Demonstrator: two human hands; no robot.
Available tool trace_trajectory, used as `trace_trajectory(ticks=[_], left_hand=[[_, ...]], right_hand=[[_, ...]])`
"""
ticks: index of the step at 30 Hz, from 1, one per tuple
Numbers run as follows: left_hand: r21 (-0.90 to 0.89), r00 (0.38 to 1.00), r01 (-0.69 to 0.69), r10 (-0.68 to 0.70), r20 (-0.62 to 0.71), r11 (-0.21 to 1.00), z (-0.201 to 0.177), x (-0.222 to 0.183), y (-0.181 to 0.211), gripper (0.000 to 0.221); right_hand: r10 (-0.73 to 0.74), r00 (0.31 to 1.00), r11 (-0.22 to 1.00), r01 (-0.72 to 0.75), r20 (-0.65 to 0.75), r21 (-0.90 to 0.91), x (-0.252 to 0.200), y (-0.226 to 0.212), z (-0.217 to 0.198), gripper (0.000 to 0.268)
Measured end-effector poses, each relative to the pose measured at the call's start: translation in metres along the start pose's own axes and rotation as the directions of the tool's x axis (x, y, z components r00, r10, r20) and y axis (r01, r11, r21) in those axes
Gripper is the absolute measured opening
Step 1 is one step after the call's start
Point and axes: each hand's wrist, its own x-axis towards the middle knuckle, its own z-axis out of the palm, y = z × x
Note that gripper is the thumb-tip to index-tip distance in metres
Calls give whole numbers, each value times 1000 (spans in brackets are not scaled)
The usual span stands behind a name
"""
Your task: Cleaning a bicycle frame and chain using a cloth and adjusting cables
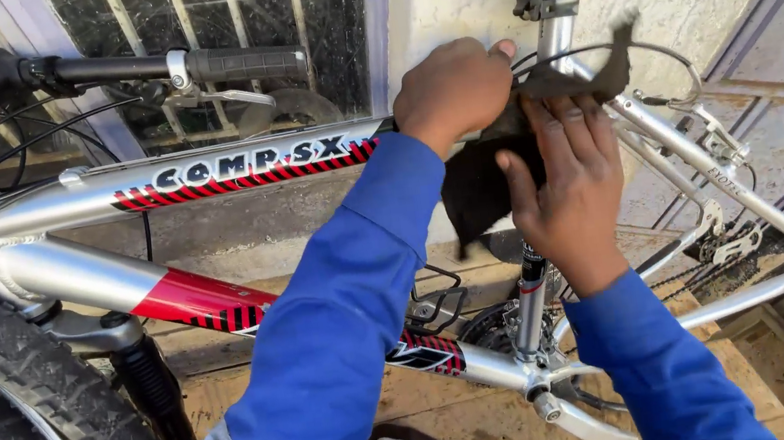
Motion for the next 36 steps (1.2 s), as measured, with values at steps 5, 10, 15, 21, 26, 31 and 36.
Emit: trace_trajectory(ticks=[5,10,15,21,26,31,36], left_hand=[[6,953,-253,251,-173,967,24,27,-23,50],[-2,954,-262,258,-154,965,11,13,-16,49],[22,970,-179,180,-162,984,18,7,-11,54],[-3,964,-192,188,-188,981,15,1,-13,56],[-107,969,-188,166,-182,976,11,0,-15,50],[-325,970,-224,178,-166,919,-2,-16,-6,47],[-475,940,-342,290,-180,811,4,2,-11,58]], right_hand=[[-88,996,965,80,-18,-250,14,20,-4,43],[-89,996,956,88,9,-279,-8,14,2,25],[91,987,972,-59,132,-227,0,-8,-14,27],[24,965,912,86,260,-401,21,-7,-22,43],[108,838,994,-95,535,-51,39,21,-24,57],[135,718,866,-421,683,271,55,28,-45,35],[143,704,593,-624,696,509,50,32,-38,26]])
